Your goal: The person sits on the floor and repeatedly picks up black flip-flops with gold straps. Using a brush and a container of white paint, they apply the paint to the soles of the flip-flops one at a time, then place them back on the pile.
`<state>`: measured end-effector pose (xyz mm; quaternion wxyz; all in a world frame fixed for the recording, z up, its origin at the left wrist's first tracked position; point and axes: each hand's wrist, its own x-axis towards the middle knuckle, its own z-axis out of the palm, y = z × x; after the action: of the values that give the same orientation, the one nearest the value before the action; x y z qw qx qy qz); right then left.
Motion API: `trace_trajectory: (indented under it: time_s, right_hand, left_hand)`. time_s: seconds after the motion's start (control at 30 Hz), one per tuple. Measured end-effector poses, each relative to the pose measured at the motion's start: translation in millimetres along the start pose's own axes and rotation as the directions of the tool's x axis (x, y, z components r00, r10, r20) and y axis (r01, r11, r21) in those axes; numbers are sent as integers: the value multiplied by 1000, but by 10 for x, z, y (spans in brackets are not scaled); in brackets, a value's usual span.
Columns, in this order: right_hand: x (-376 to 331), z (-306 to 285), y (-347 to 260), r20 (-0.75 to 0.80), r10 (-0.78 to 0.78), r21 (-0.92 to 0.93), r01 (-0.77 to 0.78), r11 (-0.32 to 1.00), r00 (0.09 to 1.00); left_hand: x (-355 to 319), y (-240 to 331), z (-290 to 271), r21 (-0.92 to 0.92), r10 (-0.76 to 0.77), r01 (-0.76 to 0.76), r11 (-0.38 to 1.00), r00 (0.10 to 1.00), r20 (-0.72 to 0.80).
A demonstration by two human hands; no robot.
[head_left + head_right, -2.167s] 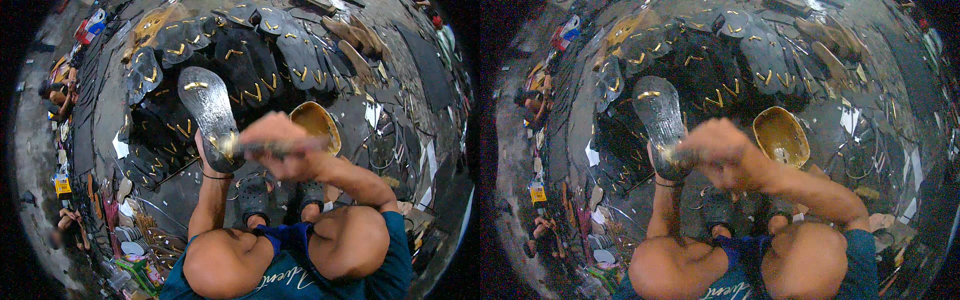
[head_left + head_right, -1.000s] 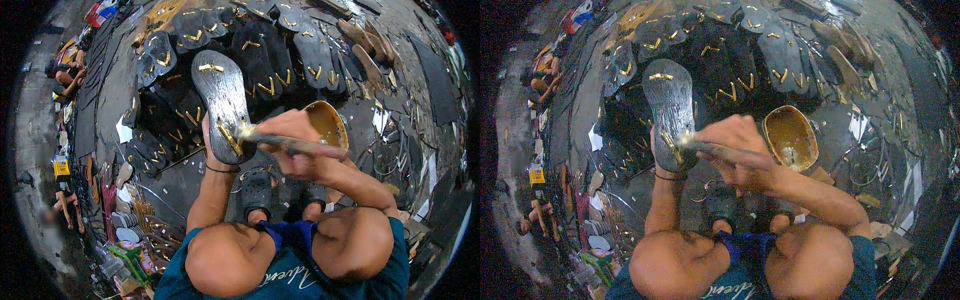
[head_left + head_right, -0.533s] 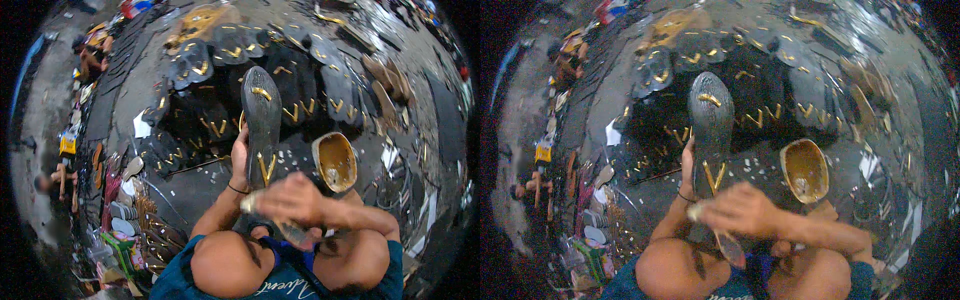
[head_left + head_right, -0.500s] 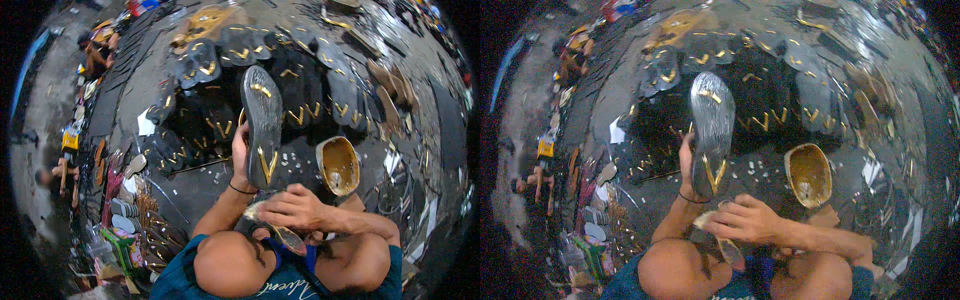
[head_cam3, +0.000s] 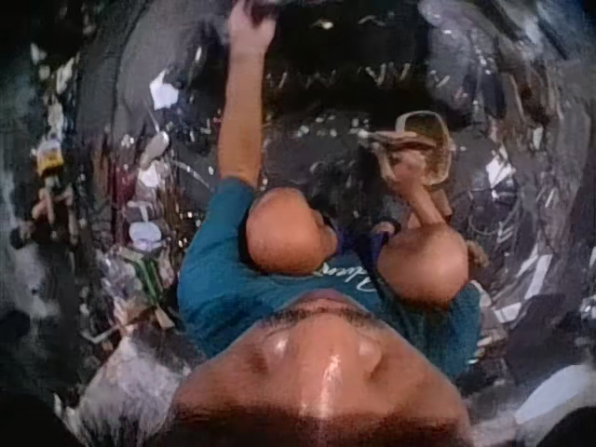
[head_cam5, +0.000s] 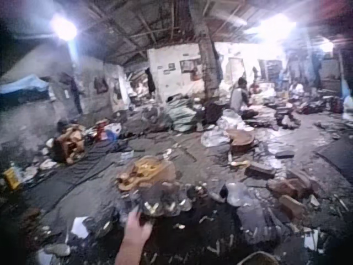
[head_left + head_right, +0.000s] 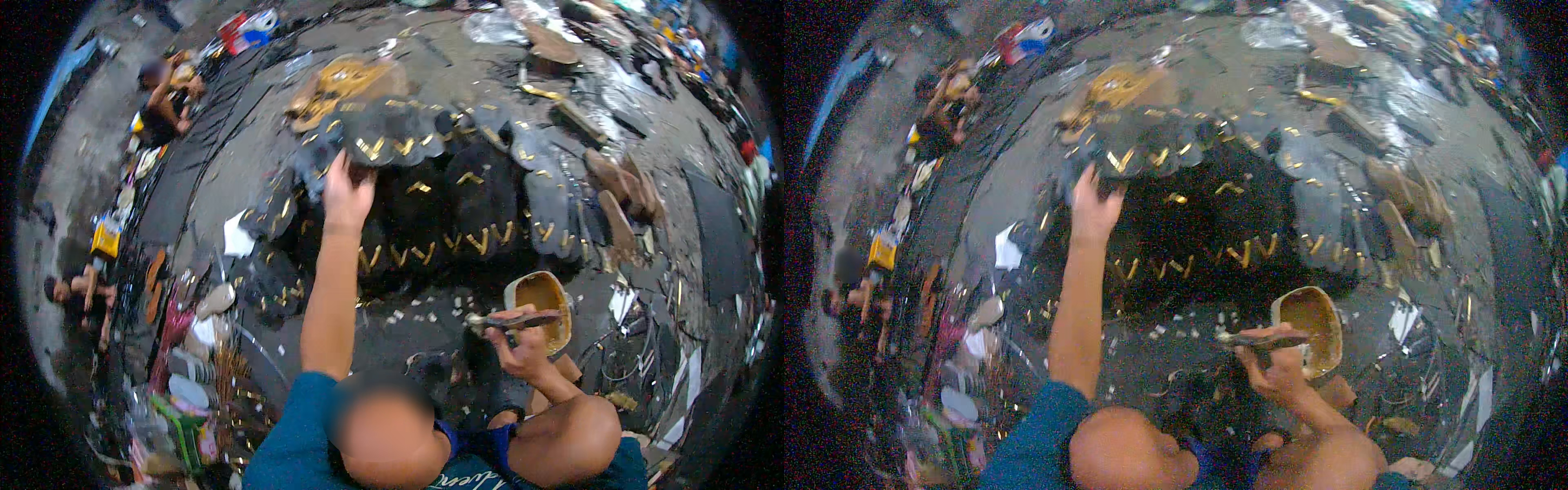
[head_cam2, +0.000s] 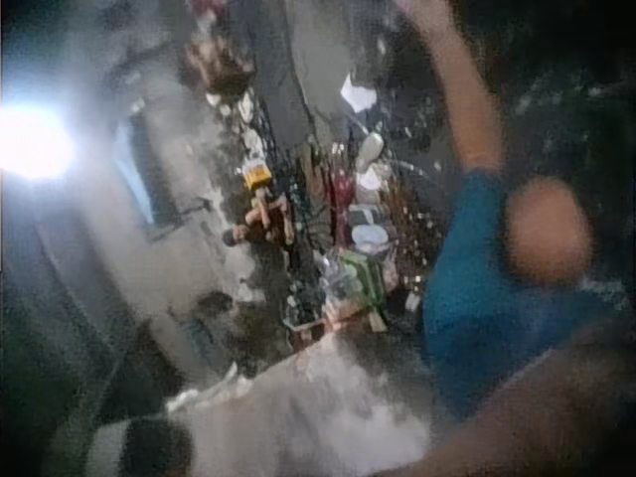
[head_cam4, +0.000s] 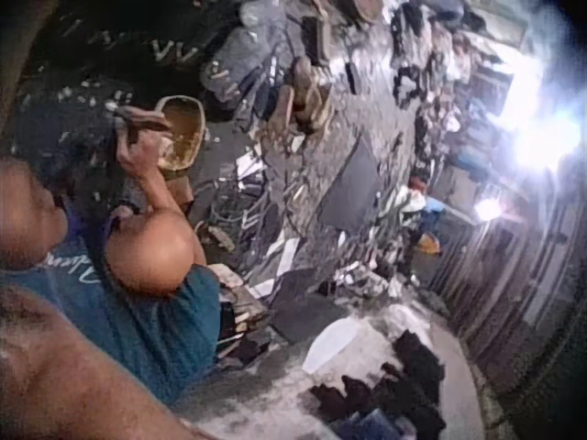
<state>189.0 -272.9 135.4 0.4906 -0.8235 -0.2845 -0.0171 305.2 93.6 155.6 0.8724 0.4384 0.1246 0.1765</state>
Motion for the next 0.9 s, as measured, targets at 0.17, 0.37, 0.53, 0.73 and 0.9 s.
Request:
trace_trajectory:
  time_s: [0.17, 0.37, 0.53, 0.73, 0.9]
  right_hand:
    - [-69, -178, 242, -79, 119, -23, -121, 992, 990]
    - [-56, -133, 431, -32, 137, -51, -139, 989, 990]
    - [45, -10, 347, 49, 70, -63, -67, 996, 996]
    - [-30, -69, 488, 32, 169, -94, -165, 982, 985]
    - [44, -182, 475, -12, 151, -207, -150, 967, 988]
  left_hand:
    - [-1538, -377, -508, 656, 220, -46, 753, 958, -186]
    - [-3842, 637, -2373, 626, 469, 484, -611, 859, -206]
    - [-3395, -442, -1655, 763, 149, 335, -553, 941, -305]
    - [-3429, -428, -1738, 732, 208, 436, -523, 899, -387]
    - [-3934, 141, -2418, 302, 373, 831, -468, 495, -785]
